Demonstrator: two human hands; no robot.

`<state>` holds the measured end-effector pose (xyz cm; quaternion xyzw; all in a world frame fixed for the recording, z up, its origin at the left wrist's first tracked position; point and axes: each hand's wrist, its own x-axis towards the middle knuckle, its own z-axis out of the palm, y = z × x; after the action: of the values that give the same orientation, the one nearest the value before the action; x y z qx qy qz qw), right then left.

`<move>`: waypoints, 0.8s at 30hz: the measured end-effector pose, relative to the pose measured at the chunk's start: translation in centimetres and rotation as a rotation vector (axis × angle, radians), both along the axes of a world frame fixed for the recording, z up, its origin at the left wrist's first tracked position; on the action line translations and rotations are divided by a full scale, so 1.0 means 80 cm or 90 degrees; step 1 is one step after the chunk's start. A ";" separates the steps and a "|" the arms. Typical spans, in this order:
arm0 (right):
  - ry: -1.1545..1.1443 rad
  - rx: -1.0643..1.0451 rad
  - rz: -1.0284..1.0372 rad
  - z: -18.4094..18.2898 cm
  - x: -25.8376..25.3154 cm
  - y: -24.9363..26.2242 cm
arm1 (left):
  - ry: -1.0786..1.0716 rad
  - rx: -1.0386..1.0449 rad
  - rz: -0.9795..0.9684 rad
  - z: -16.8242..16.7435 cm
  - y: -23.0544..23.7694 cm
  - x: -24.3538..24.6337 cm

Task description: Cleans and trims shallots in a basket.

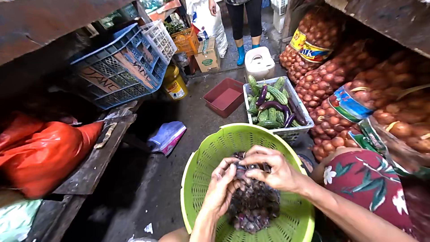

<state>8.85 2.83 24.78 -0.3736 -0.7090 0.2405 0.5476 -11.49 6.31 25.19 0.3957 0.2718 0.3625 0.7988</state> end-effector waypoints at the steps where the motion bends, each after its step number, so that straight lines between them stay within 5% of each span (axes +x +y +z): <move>1: -0.015 0.052 -0.015 -0.005 -0.002 0.001 | 0.019 0.019 0.005 -0.001 -0.002 0.001; 6: -0.230 0.283 -0.172 -0.016 -0.011 0.002 | 0.071 0.057 0.050 -0.001 -0.008 0.007; 13: -0.208 0.162 -0.268 -0.011 -0.008 0.003 | 0.111 0.117 -0.008 0.006 -0.008 0.002; 17: -0.291 0.018 -0.333 -0.012 0.000 0.005 | 0.024 0.108 -0.095 0.004 -0.005 -0.003; 21: -0.156 -0.265 -0.217 0.008 0.006 0.004 | -0.020 0.065 -0.045 0.001 0.000 -0.005; 24: 0.024 -0.190 -0.042 0.008 0.007 0.001 | -0.016 0.021 0.000 0.002 0.000 -0.003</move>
<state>9.41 2.93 25.39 -0.4695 -0.6422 0.3323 0.5066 -11.71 6.33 25.36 0.4043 0.2553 0.3718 0.7957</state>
